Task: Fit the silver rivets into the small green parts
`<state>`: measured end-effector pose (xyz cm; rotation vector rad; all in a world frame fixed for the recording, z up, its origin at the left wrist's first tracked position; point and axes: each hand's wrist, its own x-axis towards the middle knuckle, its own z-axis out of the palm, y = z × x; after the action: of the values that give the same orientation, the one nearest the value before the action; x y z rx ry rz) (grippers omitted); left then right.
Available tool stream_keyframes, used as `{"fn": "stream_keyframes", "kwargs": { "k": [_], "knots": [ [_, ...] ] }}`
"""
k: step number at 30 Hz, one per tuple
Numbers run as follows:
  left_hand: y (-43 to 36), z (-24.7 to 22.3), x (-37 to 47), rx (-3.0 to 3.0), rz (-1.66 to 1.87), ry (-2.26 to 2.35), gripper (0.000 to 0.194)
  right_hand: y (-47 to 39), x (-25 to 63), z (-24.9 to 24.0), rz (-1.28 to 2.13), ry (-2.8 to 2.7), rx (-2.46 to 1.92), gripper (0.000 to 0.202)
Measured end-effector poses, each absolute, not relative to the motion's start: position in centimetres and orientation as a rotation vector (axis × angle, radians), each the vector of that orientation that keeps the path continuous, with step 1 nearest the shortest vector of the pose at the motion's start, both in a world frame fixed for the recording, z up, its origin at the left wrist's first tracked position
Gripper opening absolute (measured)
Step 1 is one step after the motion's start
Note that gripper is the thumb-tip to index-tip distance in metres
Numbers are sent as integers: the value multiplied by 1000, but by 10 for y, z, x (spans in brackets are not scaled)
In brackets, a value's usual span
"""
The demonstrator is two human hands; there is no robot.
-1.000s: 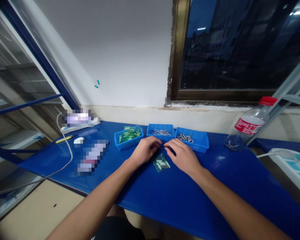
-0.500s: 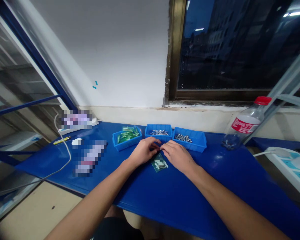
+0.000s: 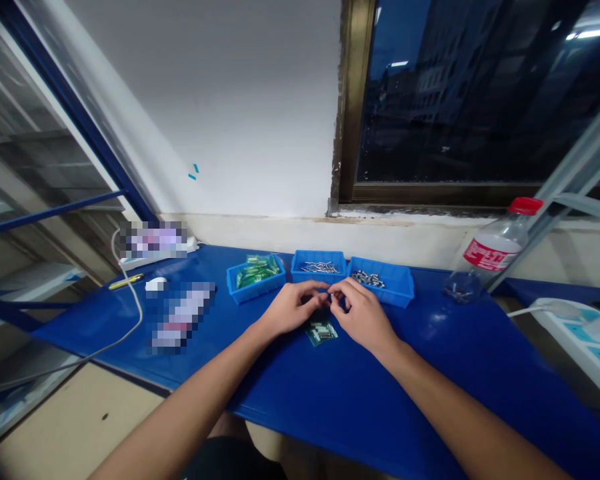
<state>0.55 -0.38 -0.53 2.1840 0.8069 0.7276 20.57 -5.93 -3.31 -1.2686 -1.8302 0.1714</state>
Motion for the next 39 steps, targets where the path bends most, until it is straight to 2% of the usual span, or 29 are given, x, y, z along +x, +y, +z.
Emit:
{"fn": "stream_keyframes", "kwargs": {
  "k": [10, 16, 24, 29, 33, 39],
  "knots": [
    [0, -12, 10, 1889, 920, 727, 17, -59, 206, -33, 296, -1822, -1230, 17],
    [4, -20, 9, 1913, 944, 770, 25, -62, 202, -33, 331, -1704, -1314, 19],
    [1, -14, 4, 2199, 810, 701, 23, -63, 199, -28, 271, -1757, -1287, 8],
    [-2, -8, 7, 2041, 977, 651, 21, -64, 203, -28, 303, -1696, -1307, 13],
    [-1, -8, 9, 1863, 1039, 645, 25, -64, 204, -29, 358, -1764, -1289, 21],
    [0, -8, 9, 1835, 998, 629, 41, -61, 204, -35, 455, -1689, -1325, 20]
  ]
}}
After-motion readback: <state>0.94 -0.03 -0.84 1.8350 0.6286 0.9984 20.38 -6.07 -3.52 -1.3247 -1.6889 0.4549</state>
